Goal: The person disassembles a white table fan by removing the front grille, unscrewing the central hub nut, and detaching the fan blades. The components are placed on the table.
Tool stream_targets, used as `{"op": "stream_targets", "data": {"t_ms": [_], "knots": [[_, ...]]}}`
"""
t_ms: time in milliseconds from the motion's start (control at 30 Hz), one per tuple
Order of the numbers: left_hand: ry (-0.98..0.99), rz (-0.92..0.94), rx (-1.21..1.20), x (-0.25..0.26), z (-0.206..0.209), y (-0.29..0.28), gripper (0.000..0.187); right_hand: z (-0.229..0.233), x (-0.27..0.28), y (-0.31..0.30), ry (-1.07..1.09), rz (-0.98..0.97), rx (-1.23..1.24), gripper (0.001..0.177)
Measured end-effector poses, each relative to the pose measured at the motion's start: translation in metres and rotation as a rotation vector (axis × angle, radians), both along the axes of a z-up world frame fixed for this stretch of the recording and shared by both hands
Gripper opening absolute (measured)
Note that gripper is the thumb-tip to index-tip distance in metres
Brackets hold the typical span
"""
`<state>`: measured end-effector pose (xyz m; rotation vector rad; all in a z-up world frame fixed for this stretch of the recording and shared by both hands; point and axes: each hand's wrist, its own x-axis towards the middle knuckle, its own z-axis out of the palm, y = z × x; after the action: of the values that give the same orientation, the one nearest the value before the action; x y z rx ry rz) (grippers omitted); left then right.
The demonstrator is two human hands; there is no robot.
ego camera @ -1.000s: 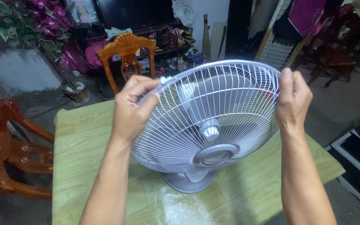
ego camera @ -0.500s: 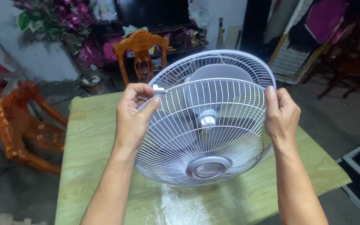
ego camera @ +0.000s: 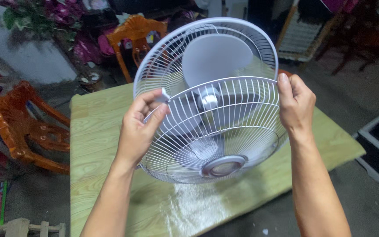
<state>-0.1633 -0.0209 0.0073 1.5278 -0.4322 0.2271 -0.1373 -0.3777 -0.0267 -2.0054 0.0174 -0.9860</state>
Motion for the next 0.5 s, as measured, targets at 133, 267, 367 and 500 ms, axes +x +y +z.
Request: {"op": "stream_targets", "data": {"t_ms": [133, 267, 367, 500], "knots": [[0.117, -0.078, 0.014, -0.016, -0.015, 0.005, 0.026, -0.009, -0.022, 0.000, -0.047, 0.015, -0.010, 0.038], [0.168, -0.151, -0.116, -0.029, -0.039, -0.001, 0.020, -0.023, -0.041, -0.002, -0.209, 0.068, 0.004, 0.034], [0.166, -0.155, -0.118, -0.042, -0.056, -0.017, 0.017, -0.034, -0.053, -0.011, -0.111, 0.050, 0.221, 0.042], [0.187, -0.170, -0.153, -0.046, -0.073, -0.049, 0.014, -0.045, -0.044, -0.037, -0.112, 0.009, 0.285, 0.044]]}}
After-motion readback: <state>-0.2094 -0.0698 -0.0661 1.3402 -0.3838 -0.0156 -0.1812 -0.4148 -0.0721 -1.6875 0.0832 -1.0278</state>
